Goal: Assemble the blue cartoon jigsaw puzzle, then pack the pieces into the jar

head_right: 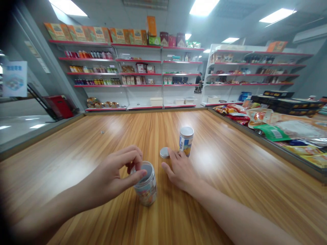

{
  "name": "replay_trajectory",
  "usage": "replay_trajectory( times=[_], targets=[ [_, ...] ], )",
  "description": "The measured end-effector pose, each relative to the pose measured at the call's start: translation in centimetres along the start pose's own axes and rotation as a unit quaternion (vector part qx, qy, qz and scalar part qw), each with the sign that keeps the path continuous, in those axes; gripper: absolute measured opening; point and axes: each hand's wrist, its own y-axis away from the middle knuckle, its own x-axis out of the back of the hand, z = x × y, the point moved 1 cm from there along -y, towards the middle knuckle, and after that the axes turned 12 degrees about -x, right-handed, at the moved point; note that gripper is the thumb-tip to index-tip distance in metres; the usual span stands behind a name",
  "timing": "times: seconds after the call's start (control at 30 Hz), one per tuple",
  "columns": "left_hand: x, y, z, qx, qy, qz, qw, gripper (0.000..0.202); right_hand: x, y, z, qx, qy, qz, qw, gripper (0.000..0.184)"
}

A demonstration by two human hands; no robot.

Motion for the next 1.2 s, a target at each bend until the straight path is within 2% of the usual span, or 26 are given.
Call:
replay_trajectory(
  times=[0.1, 0.17, 0.27, 0.37, 0.4, 0.47, 0.57, 0.67, 0.77, 0.93, 1.2],
  targets=[
    [0.1, 0.1, 0.1, -0.009, -0.001, 0.005, 1.000, 0.014, 0.0, 0.5, -0.4, -0.004, 0.001, -0.004, 1.000, 0.018],
    [-0.8, 0.4, 0.0, -0.014, 0.007, 0.018, 1.000, 0.020, -0.1, 0.9, -0.8, 0.000, -0.007, -0.009, 1.000, 0.016],
    [-3.8, 1.5, -0.8, -0.006, 0.075, 0.034, 0.997, 0.049, -0.3, 1.1, -0.9, 0.012, -0.037, -0.023, 0.999, 0.016],
    [-7.2, 2.6, -2.1, 0.034, 0.169, 0.119, 0.978, 0.068, -0.4, 0.9, -0.7, 0.001, -0.094, -0.021, 0.995, 0.010],
    [-8.0, 2.8, -2.5, 0.040, 0.196, 0.122, 0.972, 0.072, -0.2, 0.9, -0.8, -0.008, -0.120, -0.013, 0.993, 0.012],
    [-9.0, 2.9, -3.0, 0.060, 0.259, 0.112, 0.958, 0.061, 0.4, 0.9, -1.1, -0.025, -0.174, 0.016, 0.984, 0.022],
    [-9.2, 2.7, -3.1, 0.087, 0.351, 0.068, 0.930, 0.051, 1.7, 1.4, -2.2, -0.021, -0.239, 0.048, 0.970, 0.034],
    [-9.0, 2.5, -2.6, 0.076, 0.386, 0.031, 0.919, 0.059, 2.6, 2.3, -3.3, 0.038, -0.283, 0.021, 0.958, 0.036],
    [-9.0, 2.5, -2.4, 0.077, 0.408, 0.025, 0.909, 0.056, 2.7, 3.3, -4.0, 0.087, -0.322, 0.022, 0.943, 0.038],
    [-9.0, 2.2, -2.9, 0.108, 0.488, 0.021, 0.866, 0.048, 2.5, 3.5, -3.8, 0.113, -0.289, 0.036, 0.950, 0.040],
    [-8.4, 2.0, -2.8, 0.120, 0.487, 0.016, 0.865, 0.041, 3.1, 2.9, -3.3, 0.165, -0.247, 0.029, 0.954, 0.044]
  ],
)
